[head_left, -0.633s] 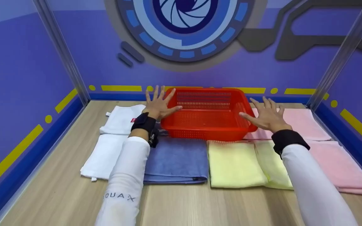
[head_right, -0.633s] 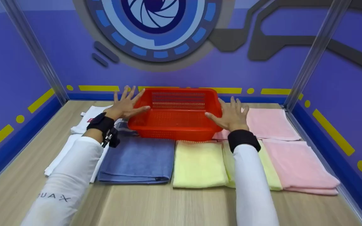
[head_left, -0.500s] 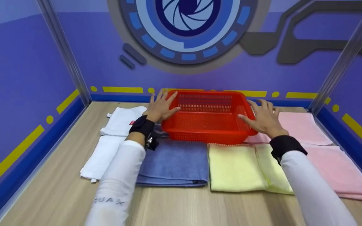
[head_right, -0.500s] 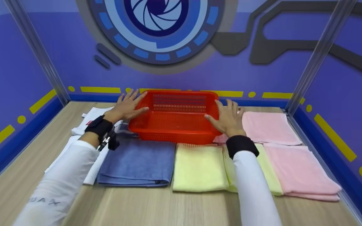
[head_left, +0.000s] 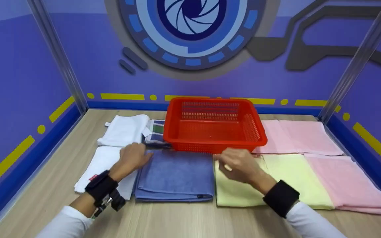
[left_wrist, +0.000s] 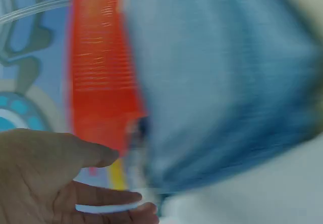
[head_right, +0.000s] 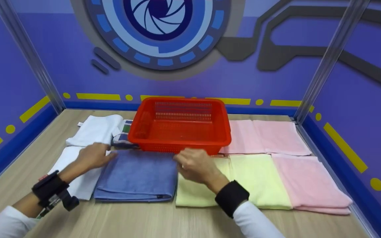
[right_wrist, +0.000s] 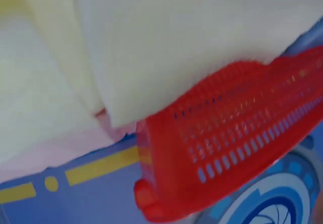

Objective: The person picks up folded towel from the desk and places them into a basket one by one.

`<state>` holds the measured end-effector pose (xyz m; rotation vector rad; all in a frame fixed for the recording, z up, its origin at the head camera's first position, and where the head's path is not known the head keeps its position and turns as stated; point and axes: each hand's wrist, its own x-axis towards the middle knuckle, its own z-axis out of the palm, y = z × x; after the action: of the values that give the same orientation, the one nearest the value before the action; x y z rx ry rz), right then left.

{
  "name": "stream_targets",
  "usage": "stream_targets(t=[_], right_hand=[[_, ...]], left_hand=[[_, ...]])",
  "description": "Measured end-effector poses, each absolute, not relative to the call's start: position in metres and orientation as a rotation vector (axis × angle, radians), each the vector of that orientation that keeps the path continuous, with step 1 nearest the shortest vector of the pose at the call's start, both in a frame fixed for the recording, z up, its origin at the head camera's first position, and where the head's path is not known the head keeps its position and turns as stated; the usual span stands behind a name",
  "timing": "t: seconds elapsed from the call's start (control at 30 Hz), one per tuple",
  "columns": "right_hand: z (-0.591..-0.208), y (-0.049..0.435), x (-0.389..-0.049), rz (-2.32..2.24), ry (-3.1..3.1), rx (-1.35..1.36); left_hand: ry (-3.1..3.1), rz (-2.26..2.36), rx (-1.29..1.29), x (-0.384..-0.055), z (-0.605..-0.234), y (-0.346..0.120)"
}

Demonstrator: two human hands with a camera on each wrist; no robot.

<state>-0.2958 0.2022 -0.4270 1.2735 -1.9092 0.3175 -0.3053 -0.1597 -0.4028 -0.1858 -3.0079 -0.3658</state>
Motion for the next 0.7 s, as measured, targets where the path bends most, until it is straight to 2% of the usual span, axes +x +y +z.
stream_targets(t=[0.1, 0.27, 0.4, 0.7], right_hand=[[-0.444, 0.19, -0.285, 0.286, -2.249, 1.206], [-0.449, 0.17, -0.278, 0.298, -2.696, 0.731], [-0.442, 0.157, -0.276, 0.357, -2.833, 0.47], [-0.442, 0.135, -0.277, 0.603, -3.0, 0.282]], left_hand=[[-3.033, -0.372, -0.203, -0.303, -0.421, -0.161], [-2.978, -0.409, -0.319, -0.303, -0.429, -0.16], [-2.952, -0.497, -0.379, -0.302, -0.433, -0.164], [-2.883, -0.621, -0.395, -0.301, -0.444, -0.161]])
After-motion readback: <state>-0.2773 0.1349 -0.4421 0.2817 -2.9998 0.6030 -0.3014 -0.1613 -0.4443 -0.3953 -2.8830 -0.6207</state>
